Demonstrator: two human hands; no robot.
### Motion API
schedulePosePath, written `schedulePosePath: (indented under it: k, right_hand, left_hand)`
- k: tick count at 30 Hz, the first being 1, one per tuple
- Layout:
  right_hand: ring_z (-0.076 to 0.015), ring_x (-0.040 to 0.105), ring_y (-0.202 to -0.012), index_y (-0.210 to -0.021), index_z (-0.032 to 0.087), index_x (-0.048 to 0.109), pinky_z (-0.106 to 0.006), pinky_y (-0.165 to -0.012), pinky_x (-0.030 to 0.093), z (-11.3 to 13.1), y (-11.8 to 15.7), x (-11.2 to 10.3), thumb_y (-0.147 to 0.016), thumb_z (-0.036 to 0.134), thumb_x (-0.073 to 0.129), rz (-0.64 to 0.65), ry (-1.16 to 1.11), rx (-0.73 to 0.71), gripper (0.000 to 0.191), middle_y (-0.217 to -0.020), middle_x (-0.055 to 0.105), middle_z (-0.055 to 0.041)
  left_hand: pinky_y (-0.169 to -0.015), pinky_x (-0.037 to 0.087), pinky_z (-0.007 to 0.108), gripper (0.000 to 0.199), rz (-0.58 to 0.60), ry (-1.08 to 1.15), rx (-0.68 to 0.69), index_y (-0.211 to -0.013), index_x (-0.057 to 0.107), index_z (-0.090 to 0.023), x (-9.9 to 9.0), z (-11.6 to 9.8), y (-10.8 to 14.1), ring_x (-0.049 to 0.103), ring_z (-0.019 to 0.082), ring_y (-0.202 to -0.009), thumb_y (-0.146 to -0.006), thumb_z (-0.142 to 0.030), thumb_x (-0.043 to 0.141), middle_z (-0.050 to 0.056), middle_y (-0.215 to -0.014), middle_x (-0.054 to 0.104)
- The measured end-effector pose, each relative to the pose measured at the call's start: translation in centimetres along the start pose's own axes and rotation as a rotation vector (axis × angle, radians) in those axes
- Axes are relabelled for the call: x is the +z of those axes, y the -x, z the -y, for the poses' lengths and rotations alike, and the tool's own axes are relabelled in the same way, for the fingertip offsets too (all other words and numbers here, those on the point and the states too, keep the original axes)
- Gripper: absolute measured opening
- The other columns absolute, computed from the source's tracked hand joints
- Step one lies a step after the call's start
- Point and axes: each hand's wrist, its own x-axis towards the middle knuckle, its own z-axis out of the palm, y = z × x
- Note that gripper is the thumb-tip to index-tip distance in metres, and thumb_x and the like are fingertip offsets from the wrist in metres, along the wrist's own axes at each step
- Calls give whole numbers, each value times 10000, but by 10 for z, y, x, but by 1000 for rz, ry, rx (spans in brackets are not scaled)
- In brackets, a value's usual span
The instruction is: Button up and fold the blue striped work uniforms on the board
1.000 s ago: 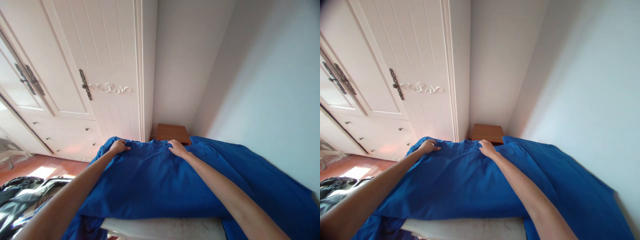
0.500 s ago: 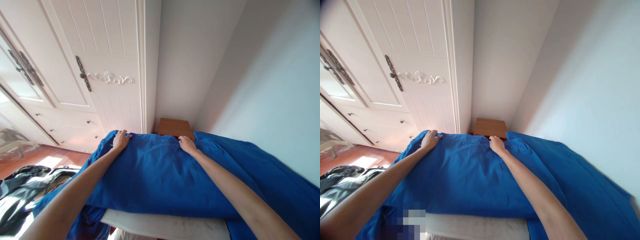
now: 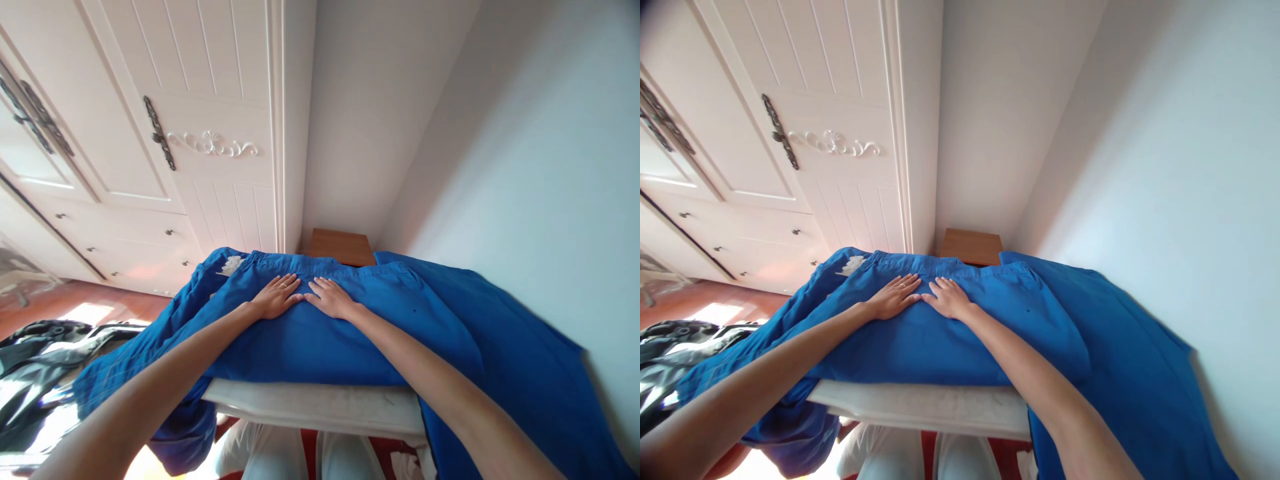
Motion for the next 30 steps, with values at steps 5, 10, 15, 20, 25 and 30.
schedulePosePath:
  k: [5,10,15,20,25,30]
  right_hand:
    - [-301,167,-1506,-1559,146,273,-502,-1207,139,-60,39,-12,-948,719,204,49,39,196,840,-1619,205,-160]
    - [-301,229,-1490,-1532,89,335,-454,-1204,181,-79,69,-23,-948,715,150,47,242,300,875,-1592,280,-187]
    - [-322,270,-1473,-1459,91,474,-484,-1210,122,-84,87,-36,-955,688,194,17,343,351,830,-1557,354,-197]
    - [-295,217,-1495,-1524,112,363,-471,-1205,168,-115,138,-60,-945,687,206,9,265,483,831,-1599,278,-161]
    - [-239,169,-1510,-1545,125,314,-432,-1224,120,-139,184,-73,-955,660,146,17,195,580,814,-1618,239,-108]
    - [-327,285,-1467,-1491,101,412,-555,-1167,215,-132,162,-75,-964,653,124,-38,238,628,815,-1556,362,-188]
  left_hand:
    - [-1228,69,429,804,-51,-35,-98,-1553,285,-156,5,7,2,110,252,-1517,-956,-683,175,106,-1627,181]
    - [-1229,89,433,846,-108,-88,-238,-1545,298,-114,4,7,4,111,258,-1517,-948,-696,152,110,-1626,189]
    - [-1230,94,422,855,-149,-120,-298,-1543,307,-103,7,9,5,117,257,-1517,-947,-694,143,119,-1628,178]
    - [-1213,166,428,860,-158,-102,-320,-1534,330,-99,7,8,5,153,274,-1511,-938,-699,170,133,-1619,221]
    - [-1075,359,523,805,-182,-65,-323,-1435,486,-141,-17,11,-5,433,359,-1372,-936,-690,175,176,-1458,512]
    - [-998,428,479,660,-282,-95,-286,-1230,638,-173,-50,22,-28,566,355,-1221,-947,-631,254,171,-1270,646]
